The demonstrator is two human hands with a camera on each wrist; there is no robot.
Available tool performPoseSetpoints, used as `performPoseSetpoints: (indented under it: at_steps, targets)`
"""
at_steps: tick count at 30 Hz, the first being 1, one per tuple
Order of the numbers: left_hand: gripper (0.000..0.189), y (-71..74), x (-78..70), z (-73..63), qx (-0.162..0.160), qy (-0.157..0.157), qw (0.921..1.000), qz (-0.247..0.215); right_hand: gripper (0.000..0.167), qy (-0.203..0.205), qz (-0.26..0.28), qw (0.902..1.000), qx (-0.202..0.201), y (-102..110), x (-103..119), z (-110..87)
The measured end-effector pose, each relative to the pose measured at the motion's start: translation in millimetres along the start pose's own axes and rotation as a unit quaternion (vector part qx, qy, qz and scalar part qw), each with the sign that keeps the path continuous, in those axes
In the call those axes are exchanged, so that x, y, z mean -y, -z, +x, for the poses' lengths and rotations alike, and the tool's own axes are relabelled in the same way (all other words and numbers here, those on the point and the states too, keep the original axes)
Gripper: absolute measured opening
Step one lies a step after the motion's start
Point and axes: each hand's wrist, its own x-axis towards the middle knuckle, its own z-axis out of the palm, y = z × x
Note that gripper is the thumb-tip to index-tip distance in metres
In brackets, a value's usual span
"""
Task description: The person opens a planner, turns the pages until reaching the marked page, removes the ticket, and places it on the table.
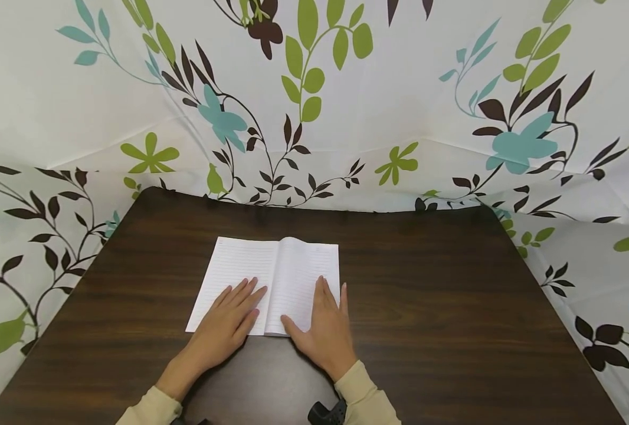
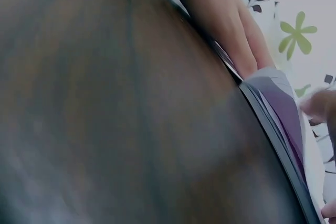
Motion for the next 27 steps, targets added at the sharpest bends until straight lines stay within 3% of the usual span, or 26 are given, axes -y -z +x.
performPoseSetpoints:
  at_steps: [5, 9, 16, 19, 23, 27]
  targets:
    - [0.044, 0.4, 0.7, 1.3, -0.004, -0.003, 1.0, 0.003, 0.12, 0.013, 0.0, 0.9996, 0.027, 0.6, 9.2, 1.9]
    - [0.044, -0.2, 0.3, 1.4, -0.005, -0.006, 1.0, -0.001, 0.124, 0.018, -0.001, 0.9991, 0.038, 2.1, 11.0, 1.9]
    - [0.044, -2.6, 0.3, -1.0, -0.004, 0.0, 1.0, -0.002, 0.109, 0.039, -0.012, 0.9989, 0.023, 7.3, 4.5, -3.4]
    - [0.044, -2.4, 0.3, -1.3, -0.007, 0.001, 1.0, -0.003, 0.093, 0.053, -0.012, 0.9985, 0.007, 10.1, 0.6, -6.3]
    - [0.045, -1.9, 0.1, -0.9, -0.006, -0.001, 1.0, -0.007, 0.069, 0.066, 0.0, 0.9968, -0.044, 14.8, -7.6, -10.2]
    - [0.045, -2.0, 0.0, -1.3, -0.005, -0.002, 0.9999, -0.01, 0.076, 0.029, 0.021, 0.9944, -0.099, 17.9, -12.7, -8.3]
